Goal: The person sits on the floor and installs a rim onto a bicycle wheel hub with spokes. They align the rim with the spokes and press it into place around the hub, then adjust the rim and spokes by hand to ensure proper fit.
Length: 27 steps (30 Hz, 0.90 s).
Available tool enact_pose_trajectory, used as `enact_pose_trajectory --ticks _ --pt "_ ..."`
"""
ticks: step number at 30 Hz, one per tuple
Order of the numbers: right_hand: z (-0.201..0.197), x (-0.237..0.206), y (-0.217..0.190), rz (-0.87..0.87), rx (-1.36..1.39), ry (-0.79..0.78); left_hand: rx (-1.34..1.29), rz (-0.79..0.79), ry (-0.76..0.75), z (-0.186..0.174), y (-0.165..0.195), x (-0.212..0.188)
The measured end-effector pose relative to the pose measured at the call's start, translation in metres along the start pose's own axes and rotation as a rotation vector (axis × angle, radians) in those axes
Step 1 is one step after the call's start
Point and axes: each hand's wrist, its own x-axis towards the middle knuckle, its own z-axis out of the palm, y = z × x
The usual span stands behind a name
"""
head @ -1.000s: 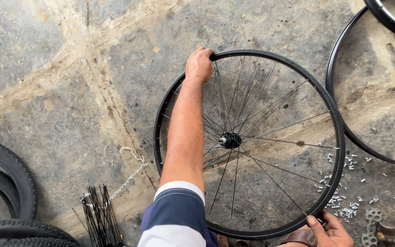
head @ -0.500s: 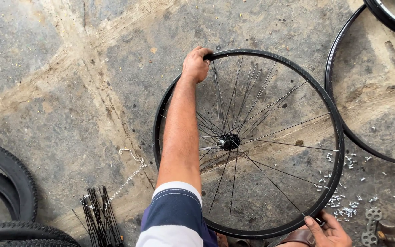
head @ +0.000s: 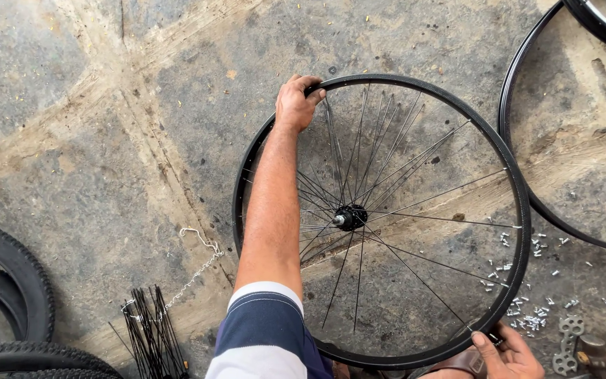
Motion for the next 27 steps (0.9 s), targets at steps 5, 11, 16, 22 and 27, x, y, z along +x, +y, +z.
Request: enact_pose_trajectory --ticks 5,11,16,22,27 --pt "-0.001 0.004 -0.005 0.091 -0.038 -0.011 0.032 0.075 -0.012 -0.002 -0.007 0.003" --pt "-0.001 0.005 -0.002 0.094 -0.037 -0.012 0.124 0.071 0.015 0.002 -0.005 -0.002" --pt "0.0 0.006 -0.007 0.089 -0.015 -0.023 0.112 -0.01 -0.06 0.003 -0.002 0.0" --pt "0.002 0.004 -0.023 0.245 -0.009 -0.068 0.2 0.31 0.003 0.027 0.028 0.014" --pt "0.005 -0.003 -0.028 0.137 0.16 -0.09 0.289 0.449 -0.015 0.044 0.058 0.013"
